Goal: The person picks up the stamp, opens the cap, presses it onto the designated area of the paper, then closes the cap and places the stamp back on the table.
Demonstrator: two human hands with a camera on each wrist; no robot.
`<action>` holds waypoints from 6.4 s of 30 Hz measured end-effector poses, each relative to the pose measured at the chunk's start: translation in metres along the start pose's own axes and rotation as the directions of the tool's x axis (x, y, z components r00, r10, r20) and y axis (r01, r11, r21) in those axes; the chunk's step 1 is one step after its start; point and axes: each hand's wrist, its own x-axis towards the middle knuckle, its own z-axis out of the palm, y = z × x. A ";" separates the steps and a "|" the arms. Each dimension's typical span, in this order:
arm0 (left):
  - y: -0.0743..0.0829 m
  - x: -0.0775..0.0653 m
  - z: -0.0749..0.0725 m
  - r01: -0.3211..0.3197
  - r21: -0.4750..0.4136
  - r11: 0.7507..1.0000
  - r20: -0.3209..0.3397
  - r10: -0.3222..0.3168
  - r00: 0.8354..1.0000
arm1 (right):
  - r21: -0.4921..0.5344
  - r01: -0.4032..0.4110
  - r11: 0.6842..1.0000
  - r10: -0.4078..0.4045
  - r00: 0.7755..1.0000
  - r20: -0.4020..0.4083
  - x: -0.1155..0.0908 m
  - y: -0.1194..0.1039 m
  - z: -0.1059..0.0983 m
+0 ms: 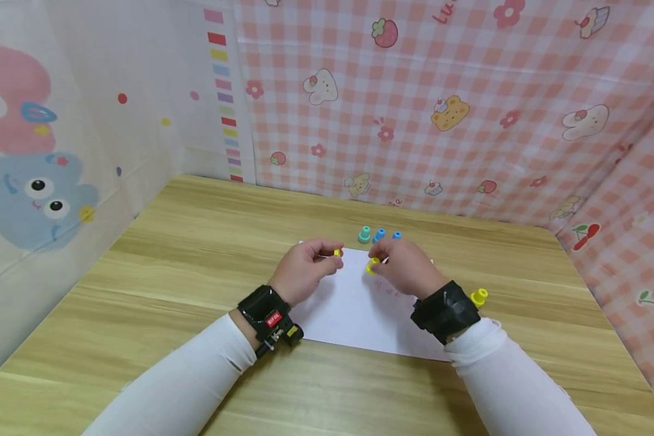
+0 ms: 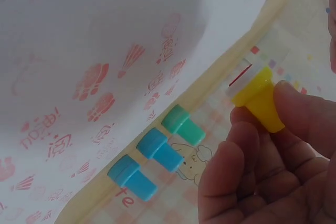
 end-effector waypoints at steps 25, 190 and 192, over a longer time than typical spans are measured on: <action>0.001 -0.002 0.001 0.013 0.015 1.000 -0.019 -0.013 1.000 | -0.108 -0.008 0.994 0.013 0.999 0.042 0.011 0.004 0.017; 0.002 -0.009 0.017 0.013 0.034 0.999 0.047 -0.015 0.999 | 0.613 0.081 0.786 -0.023 0.995 -0.102 -0.027 -0.003 0.027; 0.002 -0.010 0.016 0.007 0.039 0.999 0.039 -0.009 0.999 | 0.616 0.085 0.783 -0.027 0.994 -0.102 -0.026 -0.002 0.027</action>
